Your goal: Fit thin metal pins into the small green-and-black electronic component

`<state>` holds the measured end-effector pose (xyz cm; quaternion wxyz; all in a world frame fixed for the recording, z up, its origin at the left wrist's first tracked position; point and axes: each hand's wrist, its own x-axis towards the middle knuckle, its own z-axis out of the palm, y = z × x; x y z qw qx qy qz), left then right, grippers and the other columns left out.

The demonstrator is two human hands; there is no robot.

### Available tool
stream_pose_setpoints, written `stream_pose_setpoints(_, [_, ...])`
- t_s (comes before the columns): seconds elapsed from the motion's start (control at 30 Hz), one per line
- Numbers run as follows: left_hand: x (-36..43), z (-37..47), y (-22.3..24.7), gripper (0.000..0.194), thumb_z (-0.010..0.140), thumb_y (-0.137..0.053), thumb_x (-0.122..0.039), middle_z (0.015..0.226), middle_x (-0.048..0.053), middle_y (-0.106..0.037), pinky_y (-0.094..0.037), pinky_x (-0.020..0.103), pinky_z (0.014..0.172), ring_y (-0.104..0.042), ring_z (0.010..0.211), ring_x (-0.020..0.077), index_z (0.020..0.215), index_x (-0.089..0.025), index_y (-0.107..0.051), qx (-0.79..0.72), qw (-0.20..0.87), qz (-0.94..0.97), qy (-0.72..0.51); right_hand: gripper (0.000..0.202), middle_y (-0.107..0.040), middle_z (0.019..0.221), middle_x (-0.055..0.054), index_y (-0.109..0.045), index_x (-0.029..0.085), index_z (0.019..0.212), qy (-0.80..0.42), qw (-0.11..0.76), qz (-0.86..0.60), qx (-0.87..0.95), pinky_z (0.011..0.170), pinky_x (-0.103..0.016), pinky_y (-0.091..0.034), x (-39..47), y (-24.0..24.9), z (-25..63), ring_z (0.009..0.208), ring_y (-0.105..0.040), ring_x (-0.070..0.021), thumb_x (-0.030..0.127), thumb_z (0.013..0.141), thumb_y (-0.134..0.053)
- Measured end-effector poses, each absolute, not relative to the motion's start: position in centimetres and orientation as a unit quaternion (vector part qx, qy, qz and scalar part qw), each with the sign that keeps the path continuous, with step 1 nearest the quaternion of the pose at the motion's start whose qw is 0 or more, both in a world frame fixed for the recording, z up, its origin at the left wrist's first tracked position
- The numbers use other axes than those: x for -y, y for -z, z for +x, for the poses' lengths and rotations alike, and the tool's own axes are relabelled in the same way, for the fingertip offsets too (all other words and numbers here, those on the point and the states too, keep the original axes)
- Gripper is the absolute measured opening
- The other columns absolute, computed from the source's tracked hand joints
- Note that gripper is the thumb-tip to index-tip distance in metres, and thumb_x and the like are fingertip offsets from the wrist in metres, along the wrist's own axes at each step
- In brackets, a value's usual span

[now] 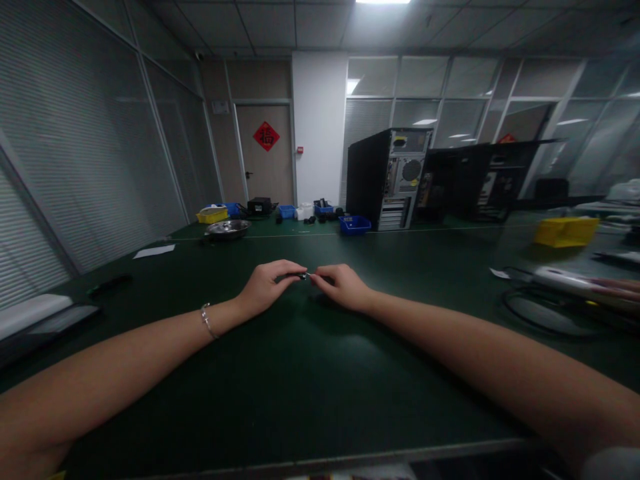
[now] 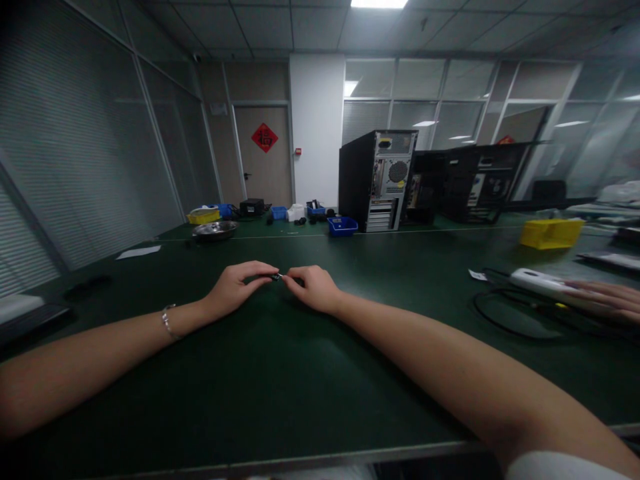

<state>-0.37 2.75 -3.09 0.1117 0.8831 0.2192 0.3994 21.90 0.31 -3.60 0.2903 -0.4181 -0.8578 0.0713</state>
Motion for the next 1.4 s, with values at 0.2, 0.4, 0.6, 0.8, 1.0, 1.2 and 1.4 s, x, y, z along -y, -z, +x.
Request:
stream_pose_setpoints(0.2, [-2.7, -0.4, 3.0, 0.025, 0.086, -0.058, -0.019, 0.108, 0.005, -0.070, -0.048, 0.038, 0.094, -0.063, 0.103, 0.0211, 0.107, -0.023, -0.069, -0.224, 0.132, 0.882, -0.393, 0.029, -0.059, 0.069, 0.000, -0.062, 0.017, 0.080, -0.082, 0.290, -0.419, 0.857, 0.059, -0.023, -0.031, -0.4, 3.7, 22.0, 0.061, -0.049, -0.0114, 0.035, 0.094, -0.044])
stream_pose_setpoints(0.4, [-3.2, -0.4, 3.5, 0.024, 0.084, -0.062, -0.023, 0.109, 0.005, -0.071, -0.048, 0.039, 0.096, -0.064, 0.104, 0.0224, 0.106, -0.023, -0.070, -0.246, 0.209, 0.856, -0.403, 0.031, -0.058, 0.070, 0.000, -0.063, 0.016, 0.083, -0.094, 0.302, -0.391, 0.864, 0.059, -0.023, -0.033, -0.5, 3.8, 22.0, 0.061, -0.049, -0.0114, 0.035, 0.095, -0.042])
stream_pose_setpoints(0.6, [-3.6, -0.4, 3.8, 0.026, 0.082, -0.064, -0.025, 0.109, 0.006, -0.071, -0.049, 0.039, 0.096, -0.064, 0.104, 0.0226, 0.107, -0.020, -0.070, -0.250, 0.279, 0.835, -0.403, 0.033, -0.059, 0.070, 0.000, -0.063, 0.016, 0.084, -0.099, 0.303, -0.392, 0.863, 0.059, -0.023, -0.033, -0.4, 3.7, 21.9, 0.061, -0.049, -0.0110, 0.036, 0.096, -0.041])
stream_pose_setpoints(0.8, [-4.1, -0.4, 4.0, 0.029, 0.082, -0.063, -0.028, 0.110, 0.007, -0.071, -0.049, 0.041, 0.094, -0.064, 0.103, 0.0236, 0.109, -0.020, -0.068, -0.272, 0.324, 0.810, -0.406, 0.032, -0.060, 0.070, -0.001, -0.064, 0.016, 0.085, -0.104, 0.305, -0.414, 0.851, 0.058, -0.023, -0.032, -0.3, 3.6, 21.9, 0.061, -0.049, -0.0116, 0.037, 0.095, -0.042])
stream_pose_setpoints(1.0, [-4.8, -0.4, 4.3, 0.024, 0.085, -0.057, -0.025, 0.105, 0.006, -0.070, -0.050, 0.039, 0.090, -0.064, 0.098, 0.0216, 0.105, -0.018, -0.068, -0.257, 0.372, 0.836, -0.311, 0.031, -0.060, 0.071, -0.001, -0.065, 0.016, 0.084, -0.099, 0.306, -0.421, 0.848, 0.059, -0.023, -0.033, -0.2, 3.5, 21.9, 0.062, -0.049, -0.0119, 0.036, 0.094, -0.043])
stream_pose_setpoints(1.2, [-4.3, -0.2, 3.7, 0.023, 0.091, -0.046, -0.027, 0.091, 0.003, -0.065, -0.047, 0.032, 0.083, -0.060, 0.087, 0.0186, 0.098, -0.019, -0.066, -0.243, 0.300, 0.893, -0.233, 0.031, -0.060, 0.071, -0.001, -0.065, 0.016, 0.084, -0.096, 0.306, -0.412, 0.853, 0.060, -0.023, -0.033, -0.3, 3.6, 21.9, 0.062, -0.049, -0.0117, 0.036, 0.094, -0.043])
stream_pose_setpoints(1.4, [-4.0, -0.1, 3.5, 0.024, 0.092, -0.044, -0.028, 0.093, 0.004, -0.062, -0.044, 0.032, 0.086, -0.057, 0.089, 0.0188, 0.092, -0.018, -0.066, -0.225, 0.239, 0.919, -0.220, 0.032, -0.061, 0.071, -0.001, -0.066, 0.016, 0.083, -0.095, 0.296, -0.416, 0.854, 0.060, -0.023, -0.032, -0.3, 3.5, 21.9, 0.062, -0.048, -0.0115, 0.036, 0.094, -0.043])
